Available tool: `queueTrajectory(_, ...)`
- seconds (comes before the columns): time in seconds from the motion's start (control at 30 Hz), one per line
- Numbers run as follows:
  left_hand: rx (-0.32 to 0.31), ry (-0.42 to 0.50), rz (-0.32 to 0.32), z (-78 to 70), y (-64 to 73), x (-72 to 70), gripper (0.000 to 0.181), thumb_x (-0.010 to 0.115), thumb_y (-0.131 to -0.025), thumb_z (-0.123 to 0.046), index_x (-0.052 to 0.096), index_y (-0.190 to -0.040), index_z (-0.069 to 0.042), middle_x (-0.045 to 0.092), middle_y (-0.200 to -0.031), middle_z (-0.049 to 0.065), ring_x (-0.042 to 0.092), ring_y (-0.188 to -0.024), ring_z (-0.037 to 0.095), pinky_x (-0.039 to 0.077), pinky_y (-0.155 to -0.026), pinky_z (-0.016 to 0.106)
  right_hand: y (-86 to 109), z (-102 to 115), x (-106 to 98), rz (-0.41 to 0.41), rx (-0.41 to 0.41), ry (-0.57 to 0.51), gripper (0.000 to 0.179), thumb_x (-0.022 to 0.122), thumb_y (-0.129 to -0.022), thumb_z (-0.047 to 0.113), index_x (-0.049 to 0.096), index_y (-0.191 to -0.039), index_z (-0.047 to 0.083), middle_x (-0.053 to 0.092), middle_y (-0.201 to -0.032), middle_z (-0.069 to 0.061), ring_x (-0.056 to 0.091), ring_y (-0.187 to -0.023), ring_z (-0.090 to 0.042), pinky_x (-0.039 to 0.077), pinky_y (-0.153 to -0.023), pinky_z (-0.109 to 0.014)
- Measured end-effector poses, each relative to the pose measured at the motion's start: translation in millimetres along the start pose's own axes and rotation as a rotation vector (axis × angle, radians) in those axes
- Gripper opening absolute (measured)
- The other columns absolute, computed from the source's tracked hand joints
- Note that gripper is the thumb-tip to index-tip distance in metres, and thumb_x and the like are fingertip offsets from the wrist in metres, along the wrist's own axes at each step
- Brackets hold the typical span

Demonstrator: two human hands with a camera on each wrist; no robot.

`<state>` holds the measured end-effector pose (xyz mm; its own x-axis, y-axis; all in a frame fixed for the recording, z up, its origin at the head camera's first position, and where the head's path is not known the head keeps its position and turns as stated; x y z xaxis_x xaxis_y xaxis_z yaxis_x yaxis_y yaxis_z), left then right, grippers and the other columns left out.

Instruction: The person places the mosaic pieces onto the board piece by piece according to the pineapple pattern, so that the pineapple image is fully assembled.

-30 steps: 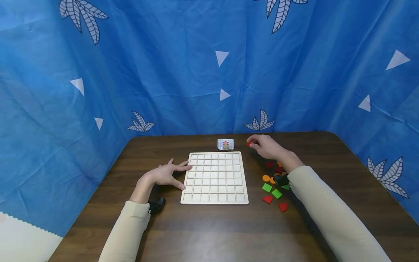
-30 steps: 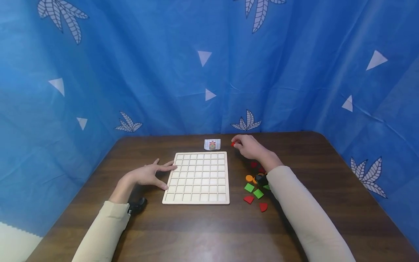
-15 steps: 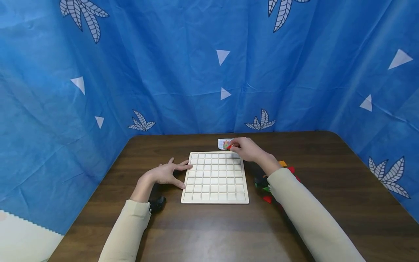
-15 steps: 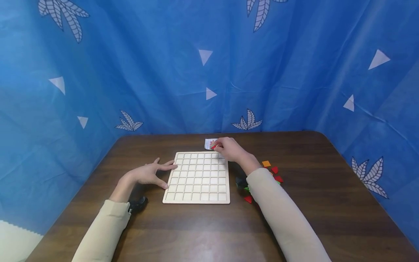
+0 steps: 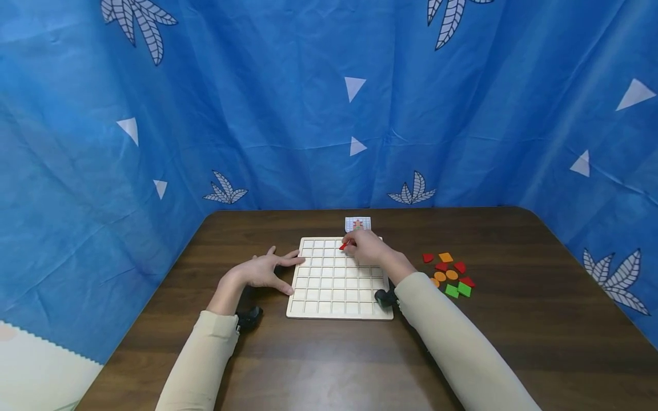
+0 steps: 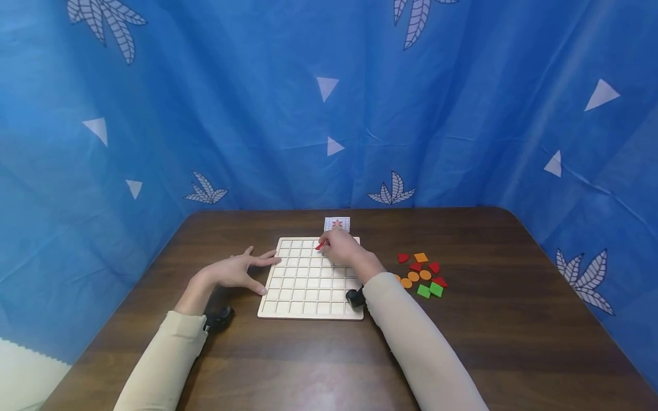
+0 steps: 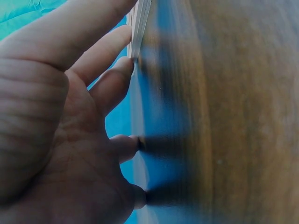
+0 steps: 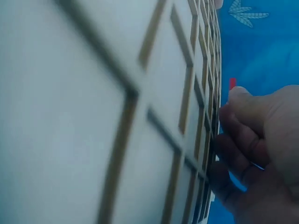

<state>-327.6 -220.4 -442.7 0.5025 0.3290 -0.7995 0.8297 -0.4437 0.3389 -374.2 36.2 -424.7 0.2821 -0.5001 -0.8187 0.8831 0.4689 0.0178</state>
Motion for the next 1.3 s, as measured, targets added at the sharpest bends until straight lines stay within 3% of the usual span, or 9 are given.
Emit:
queueTrajectory(0.23, 0.010, 0.004, -0.007, 0.5, -2.1, -0.4, 0.089, 0.086, -0.077, -0.052, 0.046, -0.155, -0.036, 0.023, -0.172, -0.005, -0.011, -0.159, 0.047, -0.004, -0.112, 0.084, -1.7, 9, 7, 0.020, -0.008, 0.072, 0.021, 0.060, -0.104, 0.013, 0.071, -0.120, 0.007, 0.072, -0.102, -0.004, 0.062, -0.094, -0.018, 0.053, -0.093, -0.039)
queueTrajectory(0.43, 0.004, 0.011, -0.008, 1.5, -2.9, -0.3, 0.089, 0.086, -0.077, -0.053, 0.046, -0.155, -0.037, 0.023, -0.172, -0.006, -0.011, -0.159, 0.046, -0.004, -0.112, 0.084, -5.1, 13, 7, 0.002, -0.039, 0.157, 0.022, 0.064, -0.099, 0.009, 0.073, -0.118, 0.006, 0.071, -0.095, -0.004, 0.060, -0.091, -0.019, 0.052, -0.088, -0.037)
queueTrajectory(0.97, 0.035, 0.000, -0.010, -0.9, -0.6, -0.8, 0.089, 0.085, -0.079, -0.052, 0.045, -0.156, -0.034, 0.023, -0.173, -0.004, -0.010, -0.158, 0.049, -0.003, -0.110, 0.086, -2.5, 20, 10, -0.011, -0.078, 0.167, 0.023, 0.063, -0.095, 0.003, 0.079, -0.108, 0.012, 0.073, -0.092, -0.002, 0.055, -0.082, -0.018, 0.048, -0.077, -0.032)
queueTrajectory(1.23, 0.056, -0.004, -0.006, -2.4, 0.6, -1.2, 0.089, 0.085, -0.080, -0.051, 0.044, -0.157, -0.032, 0.022, -0.173, -0.002, -0.008, -0.157, 0.051, -0.001, -0.110, 0.087, -0.1, 22, 10, 0.054, -0.075, 0.153, 0.032, 0.060, -0.095, 0.000, 0.079, -0.117, 0.012, 0.077, -0.119, -0.003, 0.062, -0.095, -0.016, 0.053, -0.089, -0.033)
queueTrajectory(1.3, 0.064, -0.005, -0.006, -2.6, -0.1, -0.9, 0.089, 0.085, -0.080, -0.051, 0.044, -0.157, -0.031, 0.022, -0.173, -0.001, -0.008, -0.157, 0.052, -0.001, -0.110, 0.087, 1.5, 23, 9, 0.064, -0.089, 0.144, 0.033, 0.060, -0.095, -0.001, 0.079, -0.119, 0.011, 0.077, -0.115, -0.005, 0.060, -0.088, -0.015, 0.052, -0.085, -0.032)
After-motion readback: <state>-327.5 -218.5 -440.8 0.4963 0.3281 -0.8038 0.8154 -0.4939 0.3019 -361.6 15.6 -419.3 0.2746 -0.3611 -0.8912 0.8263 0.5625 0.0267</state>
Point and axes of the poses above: each hand's wrist, its own y-axis away from the middle knuckle, its own x-axis out of the palm, z = x × y, the point moved 6 cm from there along -y, towards the middle knuckle
